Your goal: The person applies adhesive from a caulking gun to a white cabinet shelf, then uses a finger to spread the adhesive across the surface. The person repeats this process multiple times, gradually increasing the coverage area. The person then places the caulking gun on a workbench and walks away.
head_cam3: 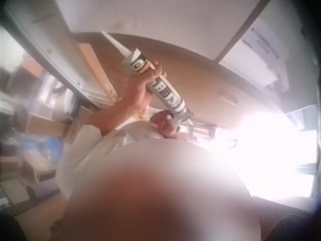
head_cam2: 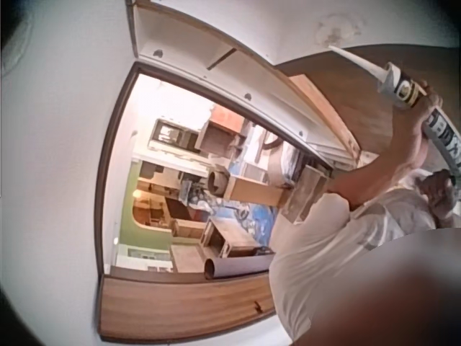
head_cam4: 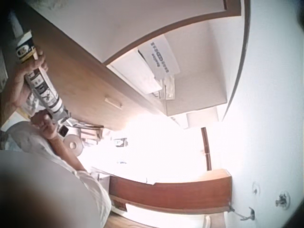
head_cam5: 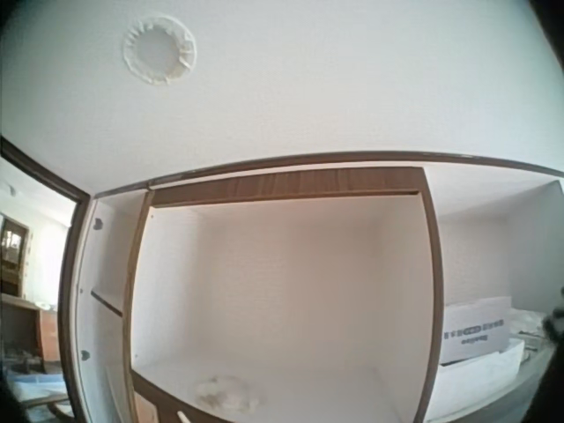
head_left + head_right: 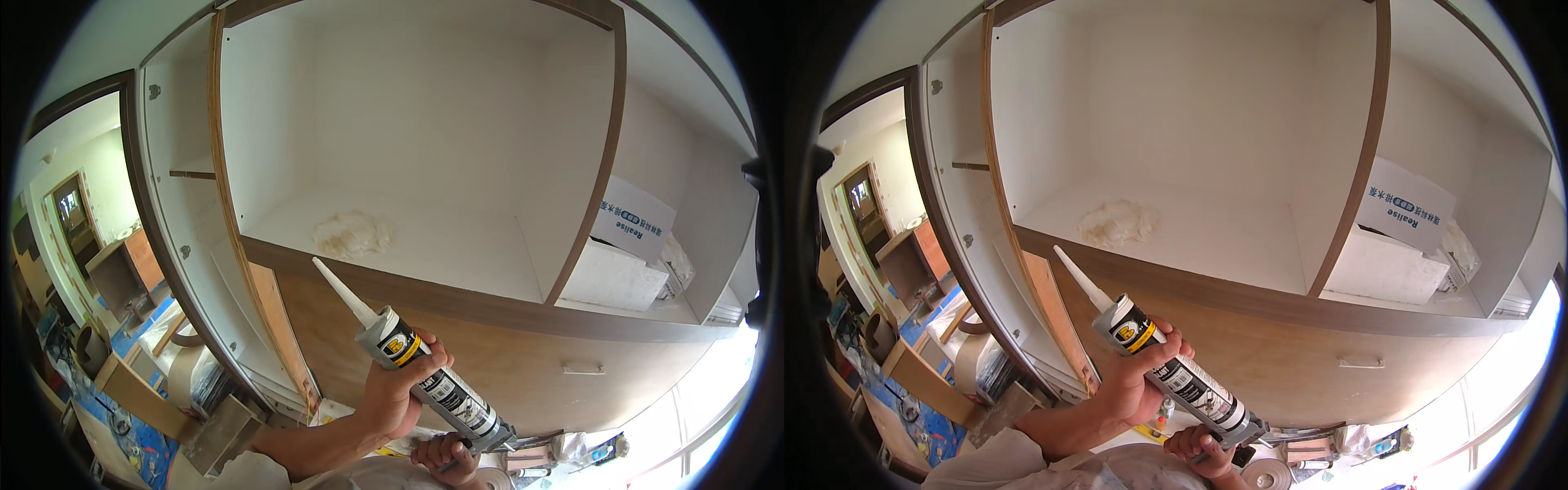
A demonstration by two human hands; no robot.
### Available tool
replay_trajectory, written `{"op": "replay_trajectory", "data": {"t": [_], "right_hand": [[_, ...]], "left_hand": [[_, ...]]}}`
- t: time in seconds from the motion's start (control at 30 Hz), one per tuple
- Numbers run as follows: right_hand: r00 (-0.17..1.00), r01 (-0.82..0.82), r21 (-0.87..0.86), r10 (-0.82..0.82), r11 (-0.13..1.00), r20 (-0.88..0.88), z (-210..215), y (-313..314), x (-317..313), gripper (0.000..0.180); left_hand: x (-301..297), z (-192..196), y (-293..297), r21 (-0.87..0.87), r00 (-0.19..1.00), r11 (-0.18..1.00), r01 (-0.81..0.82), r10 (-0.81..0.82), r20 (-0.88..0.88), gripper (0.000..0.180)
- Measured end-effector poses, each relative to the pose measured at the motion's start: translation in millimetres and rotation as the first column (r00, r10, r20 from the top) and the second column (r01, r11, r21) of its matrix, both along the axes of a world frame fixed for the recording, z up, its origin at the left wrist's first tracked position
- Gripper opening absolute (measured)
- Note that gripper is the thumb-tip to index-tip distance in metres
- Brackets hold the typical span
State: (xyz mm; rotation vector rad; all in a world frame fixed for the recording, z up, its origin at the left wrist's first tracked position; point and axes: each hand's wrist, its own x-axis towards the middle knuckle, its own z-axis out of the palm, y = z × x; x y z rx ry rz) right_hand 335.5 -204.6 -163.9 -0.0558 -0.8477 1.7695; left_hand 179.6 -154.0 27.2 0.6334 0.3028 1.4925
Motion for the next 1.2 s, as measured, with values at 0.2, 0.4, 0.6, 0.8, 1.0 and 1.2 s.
{"op": "replay_trajectory", "data": {"t": [0.2, 0.4, 0.6, 0.8, 1.0, 1.2], "right_hand": [[1.0, 0.026, 0.015, -0.026, 1.0, -0.012, -6, 5, -10, 0.041], [0.999, 0.036, -0.005, -0.036, 0.999, -0.032, -13, 8, -22, 0.043], [0.996, 0.012, -0.001, -0.012, 1.0, -0.083, -23, 13, -38, 0.045], [0.649, 0.349, -0.126, -0.142, 0.929, 0.747, 16, 26, -28, 0.046], [0.434, 0.498, 0.282, -0.517, 0.82, 0.738, 125, 16, -46, 0.019], [0.406, 0.481, 0.624, -0.788, 0.615, 0.463, 204, 48, -122, 0.031]], "left_hand": [[-8, -3, 7, 0.016, 1.0, 1.0, 0.021, -0.021, -0.019, 0.028], [-17, -2, 13, -0.022, 0.997, 0.999, 0.044, -0.045, -0.059, 0.026], [-30, -13, 22, 0.004, 0.992, 0.998, 0.056, -0.056, -0.114, 0.033], [-48, -40, 54, 0.038, 0.989, 0.998, -0.045, 0.05, -0.139, 0.036], [-78, -78, 62, 0.203, 0.905, 0.976, -0.081, 0.157, -0.396, 0.032], [-90, -98, 46, 0.305, 0.746, 0.951, 0.048, 0.169, -0.644, 0.027]]}}
